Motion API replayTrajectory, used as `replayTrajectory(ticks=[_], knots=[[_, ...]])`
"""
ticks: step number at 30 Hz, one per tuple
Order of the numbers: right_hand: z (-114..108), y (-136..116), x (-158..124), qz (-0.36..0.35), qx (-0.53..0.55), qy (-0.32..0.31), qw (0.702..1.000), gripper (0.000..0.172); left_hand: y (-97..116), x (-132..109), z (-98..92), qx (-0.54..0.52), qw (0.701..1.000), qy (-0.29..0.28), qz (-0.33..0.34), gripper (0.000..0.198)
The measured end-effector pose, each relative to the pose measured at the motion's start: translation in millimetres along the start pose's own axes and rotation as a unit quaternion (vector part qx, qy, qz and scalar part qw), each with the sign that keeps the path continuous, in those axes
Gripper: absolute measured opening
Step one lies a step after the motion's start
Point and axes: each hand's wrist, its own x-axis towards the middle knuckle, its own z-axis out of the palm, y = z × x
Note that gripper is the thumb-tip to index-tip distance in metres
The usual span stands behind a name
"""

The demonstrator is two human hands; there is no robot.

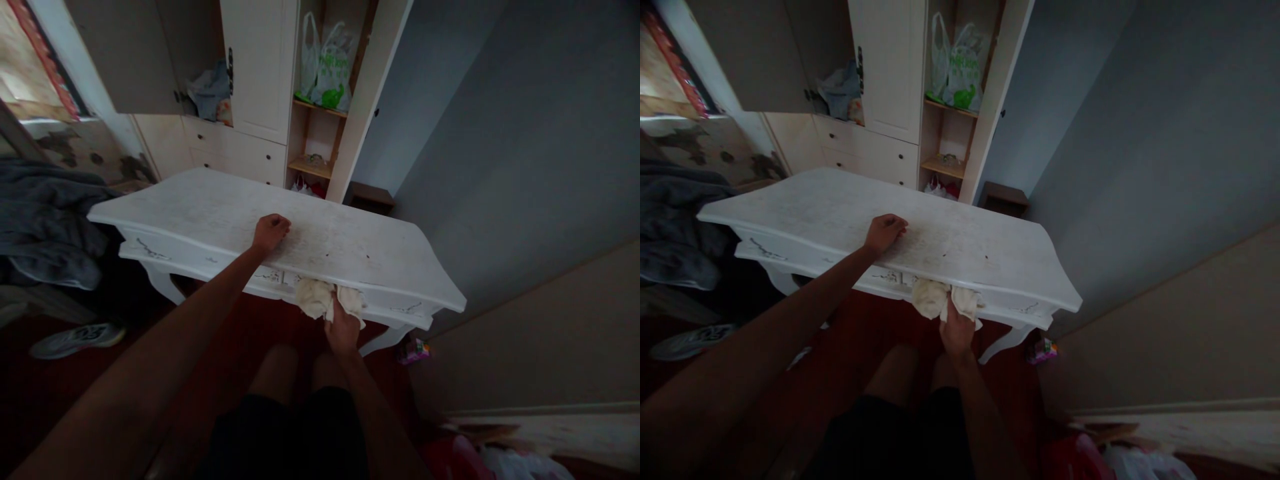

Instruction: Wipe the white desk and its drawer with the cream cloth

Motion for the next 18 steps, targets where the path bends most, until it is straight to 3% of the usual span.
replayTrajectory(ticks=[2, 5, 10, 13, 18], knots=[[-5, 6, -5, 0.0, 0.004, -0.011, 1.0, 0.068, 0, 0, 0.4, -0.007, 1.0, 0.002, -0.003, 0.017], [-17, 21, -7, -0.054, -0.002, -0.061, 0.997, 0.063, 2, -1, 1.2, -0.012, 1.0, 0.005, -0.007, 0.016], [-43, 71, -16, -0.145, -0.003, -0.092, 0.985, 0.059, 3, -2, 1.9, -0.02, 1.0, 0.004, -0.01, 0.016], [-55, 102, -26, -0.107, 0.003, -0.057, 0.993, 0.057, 5, -1, 2.3, -0.016, 1.0, 0.006, -0.015, 0.015], [-77, 139, -41, -0.02, -0.002, 0.07, 0.997, 0.052, 8, 0, 3.9, 0.002, 1.0, 0.014, -0.023, 0.015]])
